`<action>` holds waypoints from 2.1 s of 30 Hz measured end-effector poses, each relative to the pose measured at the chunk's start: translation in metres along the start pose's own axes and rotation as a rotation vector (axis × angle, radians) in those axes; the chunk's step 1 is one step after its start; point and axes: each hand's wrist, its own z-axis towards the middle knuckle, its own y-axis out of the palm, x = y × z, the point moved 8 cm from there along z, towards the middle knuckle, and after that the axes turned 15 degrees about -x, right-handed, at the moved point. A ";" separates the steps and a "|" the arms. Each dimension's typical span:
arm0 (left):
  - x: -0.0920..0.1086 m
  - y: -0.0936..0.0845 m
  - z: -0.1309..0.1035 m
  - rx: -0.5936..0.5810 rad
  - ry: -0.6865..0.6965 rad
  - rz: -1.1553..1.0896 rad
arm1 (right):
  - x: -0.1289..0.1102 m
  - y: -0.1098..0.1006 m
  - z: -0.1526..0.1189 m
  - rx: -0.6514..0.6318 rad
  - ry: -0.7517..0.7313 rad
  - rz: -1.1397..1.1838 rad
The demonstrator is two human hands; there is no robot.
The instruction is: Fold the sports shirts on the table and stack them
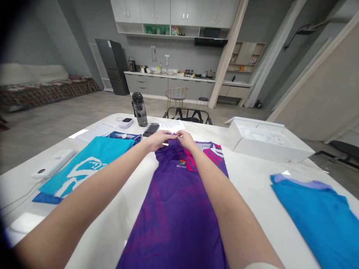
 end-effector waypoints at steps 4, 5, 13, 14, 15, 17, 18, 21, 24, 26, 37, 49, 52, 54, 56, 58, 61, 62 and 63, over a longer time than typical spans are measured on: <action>-0.039 0.076 0.044 -0.124 0.005 -0.208 | 0.065 -0.029 -0.060 -0.016 0.291 0.127; -0.049 0.083 0.052 -0.122 -0.012 -0.140 | 0.079 -0.032 -0.076 -0.034 0.347 0.142; -0.063 0.028 0.076 0.220 -0.047 1.370 | 0.099 -0.025 -0.142 -0.034 0.381 -0.101; -0.068 0.022 0.079 0.209 -0.088 1.427 | 0.098 -0.023 -0.143 -0.031 0.402 -0.119; -0.072 0.017 0.082 0.196 -0.124 1.461 | 0.098 -0.020 -0.143 -0.031 0.434 -0.127; -0.079 0.010 0.088 0.185 -0.180 1.488 | 0.099 -0.016 -0.143 -0.015 0.492 -0.132; -0.082 0.007 0.091 0.194 -0.198 1.488 | 0.098 -0.015 -0.142 0.005 0.503 -0.130; -0.084 -0.001 0.095 0.259 -0.211 1.465 | 0.091 -0.015 -0.140 0.085 0.460 -0.118; -0.082 -0.009 0.091 0.314 -0.180 1.393 | 0.082 -0.014 -0.136 0.140 0.361 -0.071; -0.076 -0.013 0.083 0.375 -0.114 1.316 | 0.079 -0.015 -0.135 0.182 0.324 0.000; -0.008 0.065 0.084 0.520 0.176 1.181 | 0.109 -0.090 -0.151 0.329 0.349 0.685; -0.070 0.132 0.061 0.134 0.249 1.367 | 0.127 -0.081 -0.222 0.276 0.680 -0.300; -0.078 0.132 0.039 0.103 0.233 1.387 | 0.091 -0.060 -0.221 0.212 0.520 -0.470; -0.084 0.132 0.021 0.111 0.204 1.387 | 0.065 -0.041 -0.219 0.136 0.374 -0.475; -0.092 0.135 0.003 0.104 0.162 1.384 | 0.042 -0.018 -0.221 0.034 0.252 -0.449; -0.100 0.138 -0.017 0.085 0.112 1.375 | 0.022 0.003 -0.228 -0.053 0.165 -0.418; -0.110 0.142 -0.049 0.061 0.037 1.371 | -0.001 0.026 -0.242 -0.130 0.087 -0.393; -0.111 0.143 -0.060 0.058 0.016 1.378 | -0.007 0.031 -0.248 -0.141 0.076 -0.390; -0.113 0.144 -0.071 0.055 -0.002 1.390 | -0.012 0.036 -0.253 -0.145 0.071 -0.386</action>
